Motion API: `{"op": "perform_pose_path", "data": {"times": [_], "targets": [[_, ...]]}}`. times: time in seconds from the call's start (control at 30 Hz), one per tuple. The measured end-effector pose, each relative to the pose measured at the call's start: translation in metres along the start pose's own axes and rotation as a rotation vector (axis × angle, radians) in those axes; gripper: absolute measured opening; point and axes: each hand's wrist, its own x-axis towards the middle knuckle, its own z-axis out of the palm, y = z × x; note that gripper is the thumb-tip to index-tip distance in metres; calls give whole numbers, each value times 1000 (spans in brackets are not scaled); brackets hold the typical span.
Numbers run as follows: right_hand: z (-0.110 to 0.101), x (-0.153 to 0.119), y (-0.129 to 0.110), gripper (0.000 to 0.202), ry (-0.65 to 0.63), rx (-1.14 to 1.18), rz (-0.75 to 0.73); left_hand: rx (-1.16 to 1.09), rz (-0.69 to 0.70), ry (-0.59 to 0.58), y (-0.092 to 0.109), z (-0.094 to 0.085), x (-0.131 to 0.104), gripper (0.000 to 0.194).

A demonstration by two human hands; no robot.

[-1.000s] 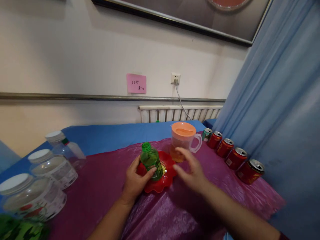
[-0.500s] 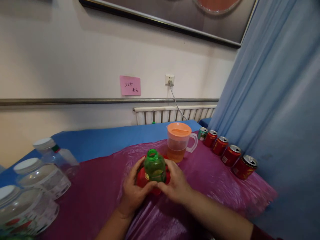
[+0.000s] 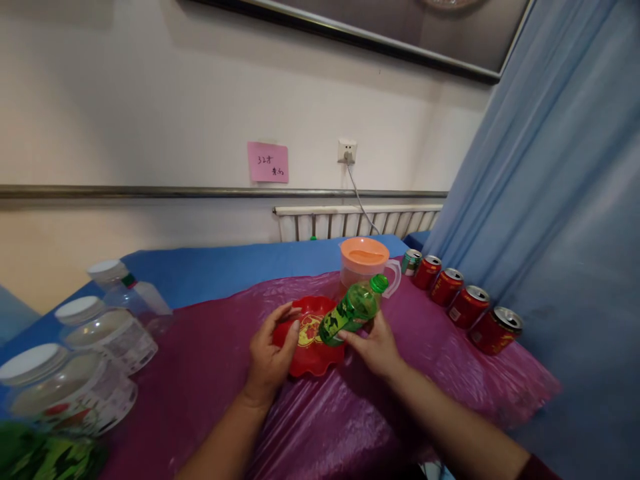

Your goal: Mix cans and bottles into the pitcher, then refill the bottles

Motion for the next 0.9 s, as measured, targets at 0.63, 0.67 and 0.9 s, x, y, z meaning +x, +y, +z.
{"op": "perform_pose_path", "data": {"times": [0.63, 0.67, 0.9], "targets": [[-74, -25, -17, 58, 157, -236, 31, 66, -90, -2, -2, 0, 4, 31], [-86, -27, -19, 59, 206, -261, 19, 70, -96, -5, -2, 0, 4, 31], [-165, 28, -17, 64, 501, -627, 62, 108, -120, -21, -3, -1, 7, 33]]}}
